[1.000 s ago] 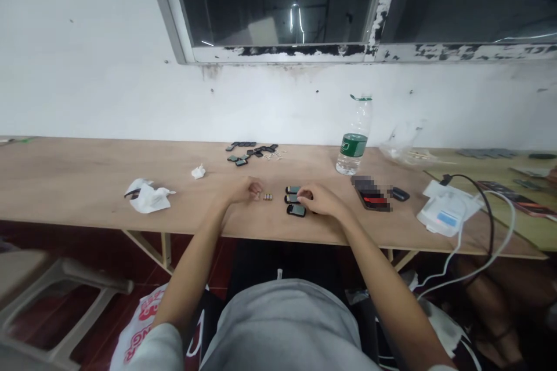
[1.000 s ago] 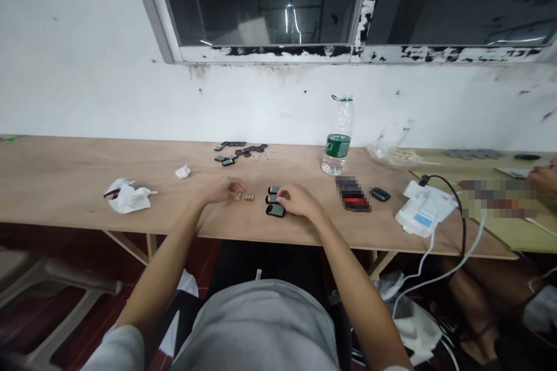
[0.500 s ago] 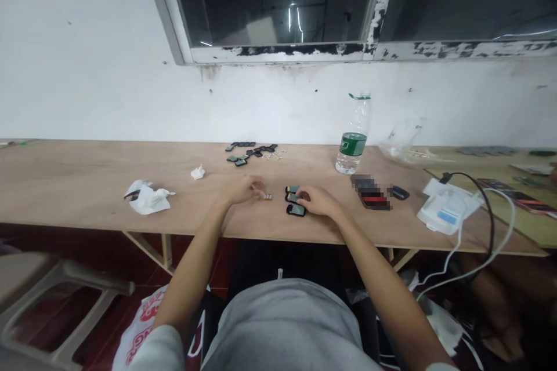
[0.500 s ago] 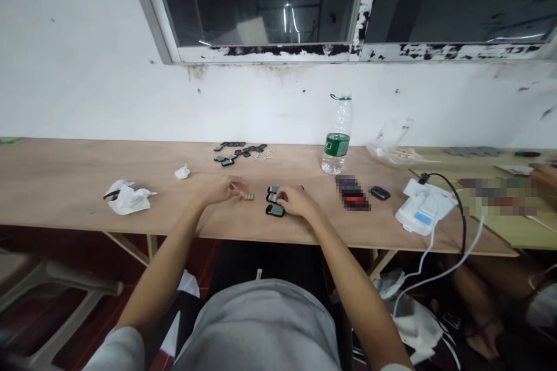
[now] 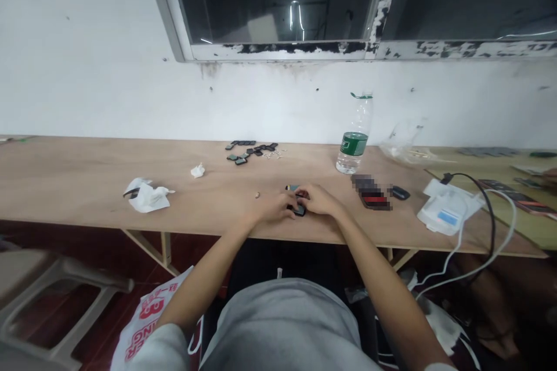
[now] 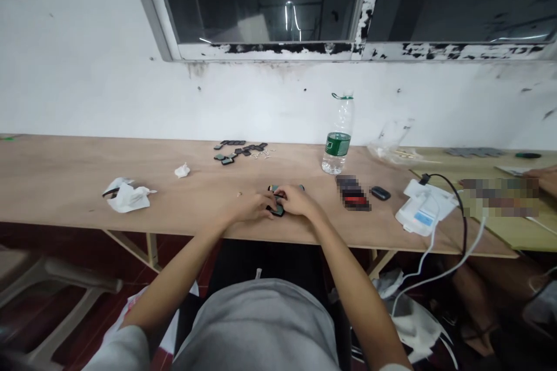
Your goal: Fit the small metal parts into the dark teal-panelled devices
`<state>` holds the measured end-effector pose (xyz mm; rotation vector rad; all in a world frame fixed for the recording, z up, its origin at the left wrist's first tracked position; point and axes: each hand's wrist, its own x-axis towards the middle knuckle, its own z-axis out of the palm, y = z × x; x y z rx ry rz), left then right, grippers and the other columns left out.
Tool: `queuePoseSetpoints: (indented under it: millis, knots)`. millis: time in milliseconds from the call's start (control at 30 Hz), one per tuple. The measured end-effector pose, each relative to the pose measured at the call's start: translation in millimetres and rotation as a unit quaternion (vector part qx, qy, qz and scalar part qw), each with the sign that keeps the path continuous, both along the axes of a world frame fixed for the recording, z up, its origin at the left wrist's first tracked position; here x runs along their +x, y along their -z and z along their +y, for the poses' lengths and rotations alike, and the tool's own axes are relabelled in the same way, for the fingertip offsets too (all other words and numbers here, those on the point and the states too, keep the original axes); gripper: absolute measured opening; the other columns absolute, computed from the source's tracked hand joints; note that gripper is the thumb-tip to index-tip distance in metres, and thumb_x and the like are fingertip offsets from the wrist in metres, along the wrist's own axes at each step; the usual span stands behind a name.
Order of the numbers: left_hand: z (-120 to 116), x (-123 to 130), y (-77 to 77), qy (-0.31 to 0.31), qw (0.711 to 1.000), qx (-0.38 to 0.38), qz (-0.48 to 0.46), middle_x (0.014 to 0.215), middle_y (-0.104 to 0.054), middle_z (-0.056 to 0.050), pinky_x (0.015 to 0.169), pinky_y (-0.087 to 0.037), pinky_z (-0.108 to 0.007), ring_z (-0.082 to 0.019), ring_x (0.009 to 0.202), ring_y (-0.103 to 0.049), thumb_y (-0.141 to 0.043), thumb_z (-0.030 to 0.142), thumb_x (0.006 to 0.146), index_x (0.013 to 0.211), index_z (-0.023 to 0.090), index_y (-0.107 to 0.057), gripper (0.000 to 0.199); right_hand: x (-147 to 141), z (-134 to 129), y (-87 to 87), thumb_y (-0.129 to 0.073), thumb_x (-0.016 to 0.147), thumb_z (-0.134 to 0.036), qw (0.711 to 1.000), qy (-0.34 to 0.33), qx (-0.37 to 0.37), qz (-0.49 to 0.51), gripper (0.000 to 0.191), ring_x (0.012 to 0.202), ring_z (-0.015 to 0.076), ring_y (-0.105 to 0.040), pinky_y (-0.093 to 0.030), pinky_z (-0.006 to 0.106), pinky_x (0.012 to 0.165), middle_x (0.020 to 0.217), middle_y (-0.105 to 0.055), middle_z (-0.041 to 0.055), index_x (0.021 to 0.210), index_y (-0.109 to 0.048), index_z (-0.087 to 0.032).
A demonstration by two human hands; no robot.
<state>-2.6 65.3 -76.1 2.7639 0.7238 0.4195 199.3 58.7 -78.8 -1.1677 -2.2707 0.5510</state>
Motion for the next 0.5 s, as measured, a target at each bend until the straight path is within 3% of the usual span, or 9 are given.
queuePoseSetpoints:
  millis: [133, 267, 367, 500]
  knots:
    - [-3, 2, -2.2, -0.008, 1.0, 0.015, 0.014, 0.111, -0.069, -0.007, 0.087, -0.052, -0.032, -0.023, 0.097, -0.066, -0.071, 0.019, 0.085, 0.096, 0.019, -0.075, 0.012, 0, 0, -0.1, -0.055, 0.081, -0.007, 0.999, 0.021, 0.037, -0.02, 0.023, 0.079, 0.0193, -0.065, -0.046, 0.027, 0.071, 0.089, -0.075, 0.0065, 0.091, -0.073, -0.017]
    - [-6, 1, -7.6, -0.009, 1.0, 0.029, 0.006, 0.108, -0.069, -0.007, 0.08, -0.052, -0.03, -0.021, 0.089, -0.067, -0.071, 0.026, 0.086, 0.094, 0.02, -0.075, 0.01, 4, 1, -1.2, -0.054, 0.086, -0.011, 0.997, 0.047, 0.054, 0.012, 0.024, 0.086, 0.0209, -0.067, -0.049, 0.029, 0.077, 0.098, -0.076, 0.0075, 0.099, -0.073, -0.019]
    - [-4, -6, -11.5, -0.053, 0.996, 0.054, -0.037, 0.102, -0.071, -0.005, 0.077, -0.052, -0.029, -0.019, 0.081, -0.067, -0.062, 0.03, 0.094, 0.096, 0.022, -0.074, 0.015, 7, 1, -4.4, -0.056, 0.088, -0.015, 0.995, 0.059, 0.047, 0.06, 0.024, 0.085, 0.0208, -0.068, -0.051, 0.029, 0.078, 0.101, -0.076, 0.007, 0.103, -0.073, -0.019]
    - [3, -16, -14.4, -0.083, 0.98, 0.133, -0.121, 0.103, -0.069, -0.007, 0.082, -0.053, -0.031, -0.02, 0.091, -0.067, -0.05, 0.023, 0.099, 0.107, 0.021, -0.072, 0.023, 7, -2, -11.0, -0.059, 0.088, -0.019, 0.99, 0.055, 0.015, 0.128, 0.024, 0.083, 0.0206, -0.07, -0.054, 0.03, 0.078, 0.101, -0.077, 0.0081, 0.107, -0.074, -0.017]
